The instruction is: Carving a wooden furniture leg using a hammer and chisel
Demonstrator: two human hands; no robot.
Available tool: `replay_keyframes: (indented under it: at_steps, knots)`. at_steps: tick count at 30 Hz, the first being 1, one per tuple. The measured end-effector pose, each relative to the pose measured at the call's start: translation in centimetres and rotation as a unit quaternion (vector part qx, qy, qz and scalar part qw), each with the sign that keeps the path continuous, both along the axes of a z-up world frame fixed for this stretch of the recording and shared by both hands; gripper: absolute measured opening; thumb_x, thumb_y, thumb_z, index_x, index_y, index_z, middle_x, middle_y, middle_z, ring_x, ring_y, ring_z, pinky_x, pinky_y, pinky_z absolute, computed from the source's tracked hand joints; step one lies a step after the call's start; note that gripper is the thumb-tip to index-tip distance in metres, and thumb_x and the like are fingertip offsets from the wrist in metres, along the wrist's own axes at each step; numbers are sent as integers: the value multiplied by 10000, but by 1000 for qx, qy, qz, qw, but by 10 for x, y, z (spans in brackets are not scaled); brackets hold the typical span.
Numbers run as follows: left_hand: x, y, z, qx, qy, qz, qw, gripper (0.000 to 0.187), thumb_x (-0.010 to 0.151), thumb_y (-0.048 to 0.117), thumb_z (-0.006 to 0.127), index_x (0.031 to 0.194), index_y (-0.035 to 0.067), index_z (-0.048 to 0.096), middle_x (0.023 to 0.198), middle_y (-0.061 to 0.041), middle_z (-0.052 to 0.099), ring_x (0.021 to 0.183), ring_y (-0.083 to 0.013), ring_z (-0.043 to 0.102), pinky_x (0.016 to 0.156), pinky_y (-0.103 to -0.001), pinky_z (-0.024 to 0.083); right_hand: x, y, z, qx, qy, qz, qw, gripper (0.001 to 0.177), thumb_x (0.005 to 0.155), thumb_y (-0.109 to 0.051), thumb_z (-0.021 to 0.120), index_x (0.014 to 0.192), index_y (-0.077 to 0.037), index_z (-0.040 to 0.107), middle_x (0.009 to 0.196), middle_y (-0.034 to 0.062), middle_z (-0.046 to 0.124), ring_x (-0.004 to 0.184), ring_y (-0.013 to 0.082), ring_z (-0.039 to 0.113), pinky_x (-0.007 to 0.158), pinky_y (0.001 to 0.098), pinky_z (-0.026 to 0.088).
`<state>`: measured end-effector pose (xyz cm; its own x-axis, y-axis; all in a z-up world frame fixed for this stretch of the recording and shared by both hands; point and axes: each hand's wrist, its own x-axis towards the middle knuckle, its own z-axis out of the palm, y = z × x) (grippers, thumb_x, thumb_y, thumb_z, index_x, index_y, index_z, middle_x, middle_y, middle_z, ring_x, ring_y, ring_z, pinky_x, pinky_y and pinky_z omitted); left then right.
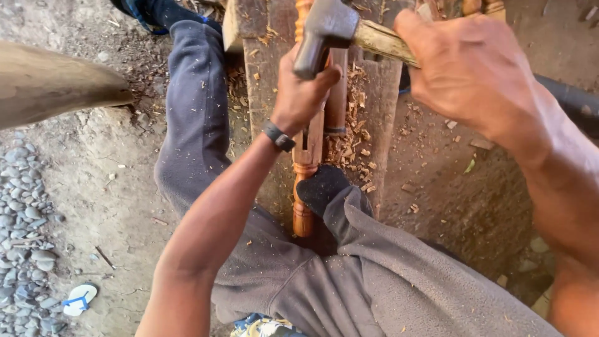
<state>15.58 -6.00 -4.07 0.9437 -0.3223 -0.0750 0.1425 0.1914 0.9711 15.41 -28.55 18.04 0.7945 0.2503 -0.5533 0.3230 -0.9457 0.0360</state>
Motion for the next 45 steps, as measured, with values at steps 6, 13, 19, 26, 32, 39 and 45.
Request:
replay_keyframes:
  at_steps: [6, 13, 19, 26, 32, 39, 45]
  knots:
    - [11, 32, 46, -199, 200, -207, 937, 207, 890, 11, 765, 1082, 34, 693, 732, 1, 663, 502, -120, 571, 413, -277, 485, -49, -12, -20, 208, -59, -65, 974, 88, 1264, -23, 694, 1283, 9, 615, 734, 69, 596, 420, 163, 402, 297, 296, 328]
    - [33, -12, 48, 107, 175, 29, 978, 199, 983, 263, 811, 1018, 74, 760, 874, -62, 802, 656, -128, 764, 546, -254, 680, -74, -3, -3, 311, -15, -267, 912, 162, 1182, 28, 679, 1320, 33, 593, 832, 89, 674, 448, 182, 437, 290, 329, 346]
    - [56, 31, 127, -133, 240, -192, 942, 407, 1020, 376, 795, 774, 136, 577, 574, 50, 476, 405, -103, 468, 374, -274, 409, -99, -30, -11, 325, -64, -263, 906, 156, 1224, 57, 727, 1234, 51, 572, 855, 115, 616, 529, 198, 437, 354, 330, 377]
    - [42, 23, 111, -112, 115, -114, 980, 302, 1062, 396, 780, 933, 127, 730, 696, 24, 651, 528, -92, 583, 486, -252, 515, -102, -22, -8, 326, -54, -285, 900, 197, 1217, 12, 737, 1135, -4, 559, 860, 97, 677, 531, 191, 476, 384, 338, 395]
    - [28, 22, 84, -80, -8, -95, 992, 284, 1132, 396, 762, 1095, 122, 696, 733, 18, 631, 540, -108, 587, 495, -263, 567, -103, -16, 0, 348, -69, -253, 900, 179, 1153, 39, 758, 1296, 49, 652, 878, 102, 736, 501, 179, 477, 384, 320, 379]
    - [23, 13, 56, -4, -69, -120, 990, 207, 1141, 215, 776, 996, 91, 695, 804, -8, 692, 642, -115, 650, 547, -251, 573, -88, -22, 1, 315, -74, -237, 916, 192, 1248, 25, 771, 1170, 38, 596, 809, 107, 626, 470, 188, 451, 304, 342, 377]
    - [14, -2, 71, 88, -134, -16, 987, 228, 1094, 245, 771, 931, 127, 665, 793, -14, 712, 632, -126, 660, 535, -271, 606, -49, -29, 7, 340, -166, -168, 910, 270, 1386, 173, 806, 1208, 76, 627, 893, 120, 602, 559, 204, 432, 420, 364, 324]
